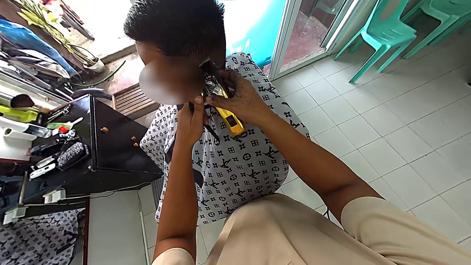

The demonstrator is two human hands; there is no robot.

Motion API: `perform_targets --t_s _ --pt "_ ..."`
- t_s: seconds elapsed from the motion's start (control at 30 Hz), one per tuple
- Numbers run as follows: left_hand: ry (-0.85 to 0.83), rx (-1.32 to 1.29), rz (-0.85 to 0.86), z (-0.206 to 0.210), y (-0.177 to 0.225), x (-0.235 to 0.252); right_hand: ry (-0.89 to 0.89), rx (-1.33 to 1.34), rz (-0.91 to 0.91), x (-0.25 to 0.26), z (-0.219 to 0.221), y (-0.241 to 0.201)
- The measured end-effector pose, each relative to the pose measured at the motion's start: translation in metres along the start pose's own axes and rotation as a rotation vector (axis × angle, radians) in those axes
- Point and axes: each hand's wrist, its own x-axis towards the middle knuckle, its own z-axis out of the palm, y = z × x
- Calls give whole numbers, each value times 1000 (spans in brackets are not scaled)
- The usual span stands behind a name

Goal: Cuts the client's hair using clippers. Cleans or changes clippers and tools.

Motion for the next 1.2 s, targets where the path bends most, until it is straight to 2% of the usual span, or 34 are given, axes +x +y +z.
perform_targets --t_s 0.1,0.17,0.27,0.43,0.57,0.67,0.73,0.87,0.93,1.2 --pt "165 -159 43 -26 14 3 87 -286 -134 -14 -15 0" --pt "285 -452 4 -48 32 14 129 -257 -129 -25 -28 2" --pt "332 -791 -140 -74 56 29 146 -164 -79 -37 -36 0" --pt "342 -763 -208 -81 41 42 109 106 76 -43 -32 -2" --pt "380 -691 -120 -67 29 34 34 252 174 -37 -22 -2" --pt "254 -610 -30 -44 8 20 -17 368 240 -26 -7 -4" --pt "140 -616 -49 -23 -6 12 -48 479 279 -19 7 -4" --pt "49 -819 -150 9 -22 6 -64 595 246 -7 37 3" --pt "31 -888 -122 14 -28 7 -35 600 233 -4 46 6" --pt "37 -870 -129 12 -33 11 17 582 219 0 50 4"
